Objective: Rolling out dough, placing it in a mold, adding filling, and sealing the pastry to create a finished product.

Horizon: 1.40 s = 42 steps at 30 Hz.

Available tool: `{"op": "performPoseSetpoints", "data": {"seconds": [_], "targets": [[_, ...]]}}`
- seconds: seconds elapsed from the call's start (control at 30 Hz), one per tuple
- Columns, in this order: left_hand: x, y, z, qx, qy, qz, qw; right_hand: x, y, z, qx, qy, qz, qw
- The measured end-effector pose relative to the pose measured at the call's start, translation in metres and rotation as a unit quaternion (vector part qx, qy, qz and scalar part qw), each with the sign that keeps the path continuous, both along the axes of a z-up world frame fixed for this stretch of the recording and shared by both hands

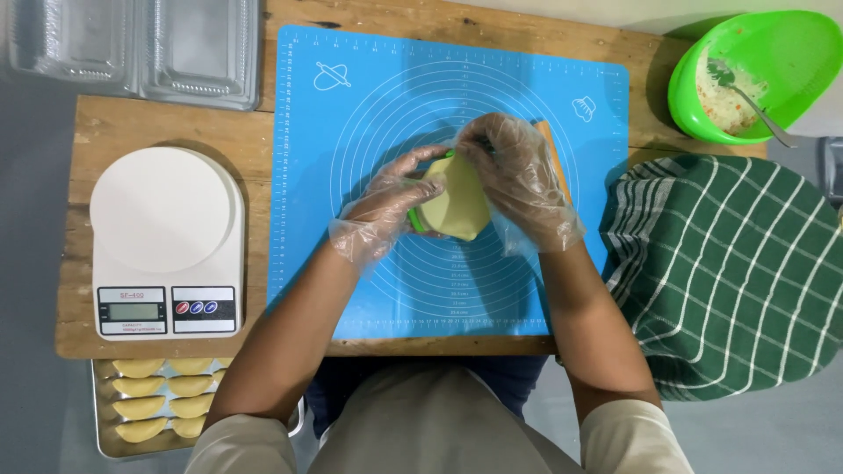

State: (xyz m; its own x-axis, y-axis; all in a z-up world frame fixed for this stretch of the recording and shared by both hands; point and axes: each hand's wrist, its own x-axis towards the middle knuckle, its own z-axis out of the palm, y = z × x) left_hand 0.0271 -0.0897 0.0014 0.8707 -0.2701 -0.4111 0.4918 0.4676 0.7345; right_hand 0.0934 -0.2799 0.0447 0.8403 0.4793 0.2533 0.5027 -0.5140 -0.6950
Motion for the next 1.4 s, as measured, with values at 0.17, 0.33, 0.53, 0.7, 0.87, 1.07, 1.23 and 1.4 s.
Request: {"op": "performPoseSetpoints", "data": {"seconds": [0.17,0.33,0.53,0.7,0.87,1.07,1.23,1.4], "targets": [[0.004,-0.003,-0.006,0.040,0.002,-0.030,0.999,-0.001,0.002,-0.003,0.025,0.036,0.014,0.999],[0.010,-0.009,0.009,0.225,0.006,-0.051,0.973,-0.003,0.005,0.001,0.036,0.122,-0.022,0.992],[0.012,-0.005,0.034,0.268,0.074,-0.003,0.961,-0.002,-0.002,0.012,0.061,0.176,-0.129,0.974],[0.014,-0.009,0.028,0.155,0.097,0.119,0.976,-0.018,-0.008,0.012,0.121,0.217,-0.186,0.951],[0.016,-0.011,0.016,0.048,0.094,0.174,0.979,-0.030,0.003,0.028,0.164,0.325,-0.197,0.910],[0.016,-0.013,0.022,0.057,0.102,0.185,0.976,-0.031,-0.005,-0.005,0.223,0.283,-0.175,0.917],[0.017,-0.012,0.039,-0.002,0.130,0.208,0.970,-0.028,-0.010,-0.023,0.173,-0.083,-0.066,0.979],[0.019,-0.013,0.044,-0.063,0.156,0.261,0.951,-0.028,-0.004,-0.036,0.047,-0.323,0.003,0.945]]}}
